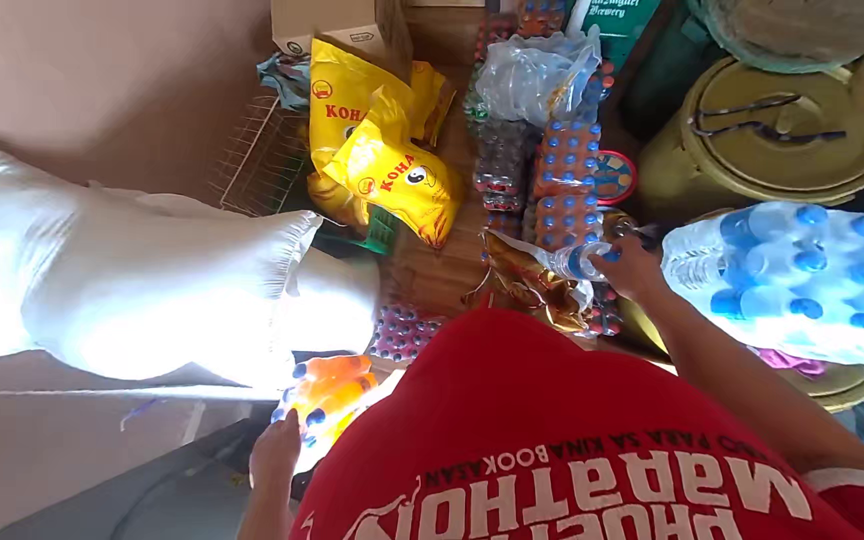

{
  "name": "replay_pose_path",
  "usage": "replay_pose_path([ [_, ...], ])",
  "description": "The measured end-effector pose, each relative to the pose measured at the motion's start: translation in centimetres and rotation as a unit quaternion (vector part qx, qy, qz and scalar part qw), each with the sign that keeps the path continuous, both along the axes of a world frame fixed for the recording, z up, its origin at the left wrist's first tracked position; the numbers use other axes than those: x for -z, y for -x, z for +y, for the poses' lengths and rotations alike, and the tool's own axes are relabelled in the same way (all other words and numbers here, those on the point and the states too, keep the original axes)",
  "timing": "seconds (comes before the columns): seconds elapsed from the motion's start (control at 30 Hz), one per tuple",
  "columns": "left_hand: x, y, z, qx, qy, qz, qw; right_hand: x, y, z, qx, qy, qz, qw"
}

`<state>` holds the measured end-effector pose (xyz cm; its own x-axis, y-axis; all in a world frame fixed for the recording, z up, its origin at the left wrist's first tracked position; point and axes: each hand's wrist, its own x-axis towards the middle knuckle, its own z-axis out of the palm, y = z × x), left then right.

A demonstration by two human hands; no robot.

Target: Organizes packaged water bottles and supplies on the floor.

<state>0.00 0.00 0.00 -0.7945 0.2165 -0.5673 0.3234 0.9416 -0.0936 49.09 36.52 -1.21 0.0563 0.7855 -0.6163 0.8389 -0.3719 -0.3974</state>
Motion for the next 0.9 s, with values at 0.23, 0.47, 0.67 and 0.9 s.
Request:
replay_pose_path([
  [0.23,-3.6,-3.7,2.7,-0.119,-0.215,0.053,0.968,0.8,-0.5,-3.0,-0.063,0.010,0.006,0.998],
  [0.47,-5.2,-4.0,7.9,-0.087,-0.238,0.030,0.967,0.1,-1.0,-1.2,-0.061,0.009,0.001,0.998],
  [0.67,-4.8,-1.1,15.7,0.014,-0.179,0.003,0.984,0.4,0.7,1.7,-0.011,-0.010,-0.003,1.000],
  [0.9,-4.5,6.9,32.8,0.203,-0.108,-0.062,0.971,1.1,3.8,5.3,0.146,-0.044,-0.032,0.988],
])
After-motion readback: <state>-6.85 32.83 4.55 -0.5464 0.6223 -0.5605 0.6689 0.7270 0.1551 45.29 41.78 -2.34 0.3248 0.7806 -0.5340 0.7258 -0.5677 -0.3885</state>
